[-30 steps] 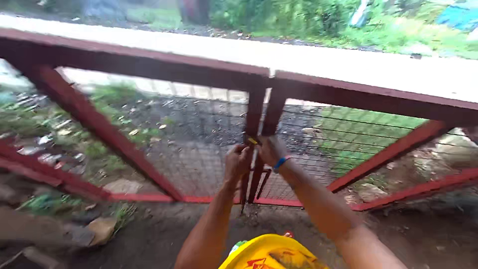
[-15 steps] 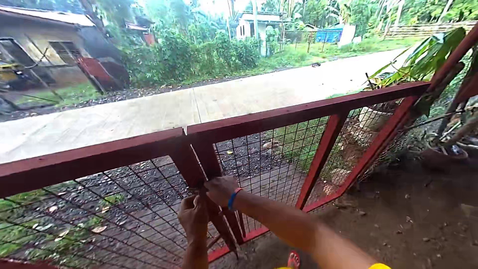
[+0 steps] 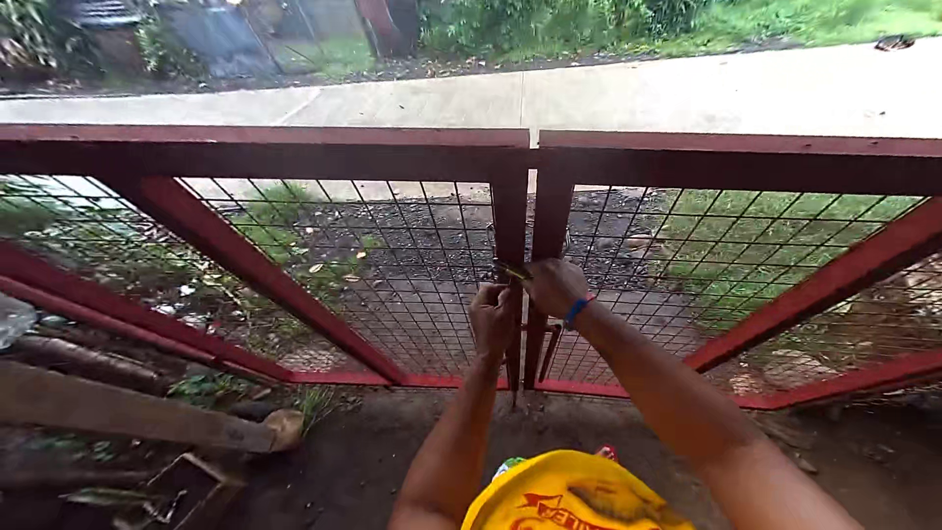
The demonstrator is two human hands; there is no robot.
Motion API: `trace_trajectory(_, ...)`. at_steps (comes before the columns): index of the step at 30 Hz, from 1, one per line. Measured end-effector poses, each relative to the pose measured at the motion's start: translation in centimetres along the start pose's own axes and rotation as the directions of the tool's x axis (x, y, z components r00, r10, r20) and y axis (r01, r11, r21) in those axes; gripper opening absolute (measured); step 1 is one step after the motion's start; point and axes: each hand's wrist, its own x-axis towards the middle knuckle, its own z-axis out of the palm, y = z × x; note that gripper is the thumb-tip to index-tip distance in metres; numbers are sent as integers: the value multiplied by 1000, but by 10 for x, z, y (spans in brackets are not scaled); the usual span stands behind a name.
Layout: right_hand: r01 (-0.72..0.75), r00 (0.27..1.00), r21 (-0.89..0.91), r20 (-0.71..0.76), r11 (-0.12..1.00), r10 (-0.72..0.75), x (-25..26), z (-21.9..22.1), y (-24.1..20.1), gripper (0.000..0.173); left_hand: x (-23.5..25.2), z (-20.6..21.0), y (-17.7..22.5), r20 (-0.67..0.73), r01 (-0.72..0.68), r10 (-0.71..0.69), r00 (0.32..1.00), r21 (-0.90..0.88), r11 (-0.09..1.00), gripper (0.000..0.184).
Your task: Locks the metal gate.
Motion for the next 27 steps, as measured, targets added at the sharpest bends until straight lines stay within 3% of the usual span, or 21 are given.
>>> trace_trajectory(5,4,1000,-11,24,1000,-4,-1,-5,1,27,9,-6,-4,96,17,-14,995,-32,999,22)
trace_trajectory(11,7,1000,-15,30,1000,-7,-2,-7,-2,26,16,-17,12,185,266,-243,952,-116,957,20)
trace_trajectory(14,26,999,-30,-30,999,-27,-7,-2,2,25,15,-18,26,174,103,-140,975,204,973,23)
trace_trajectory(16,39,996,-21,-81,999,-41,-10,1,2,24,14,-16,38,171,-22,-52,984,407,913,23)
trace_trajectory(18,19,999,1,-35,1000,-19,-11,-4,-4,25,17,-17,36,168,59,-110,980,282,958,21)
trace_trajectory(19,10,1000,3,-8,1000,-10,-11,-5,-5,26,21,-17,28,176,166,-175,969,68,984,19)
trace_trajectory(21,-6,999,7,33,1000,6,-10,-8,-4,28,24,-15,14,241,359,-290,926,-323,876,15)
trace_trajectory(22,-11,999,10,44,1000,10,-10,-8,-4,29,23,-14,10,256,393,-312,915,-398,829,15)
trace_trajectory(25,12,997,107,-79,994,-4,-18,-4,1,31,13,-10,2,225,304,-240,944,-319,898,18)
trace_trajectory(27,81,958,252,-287,964,-6,-32,11,7,36,0,-15,5,175,107,-84,981,-126,986,19)
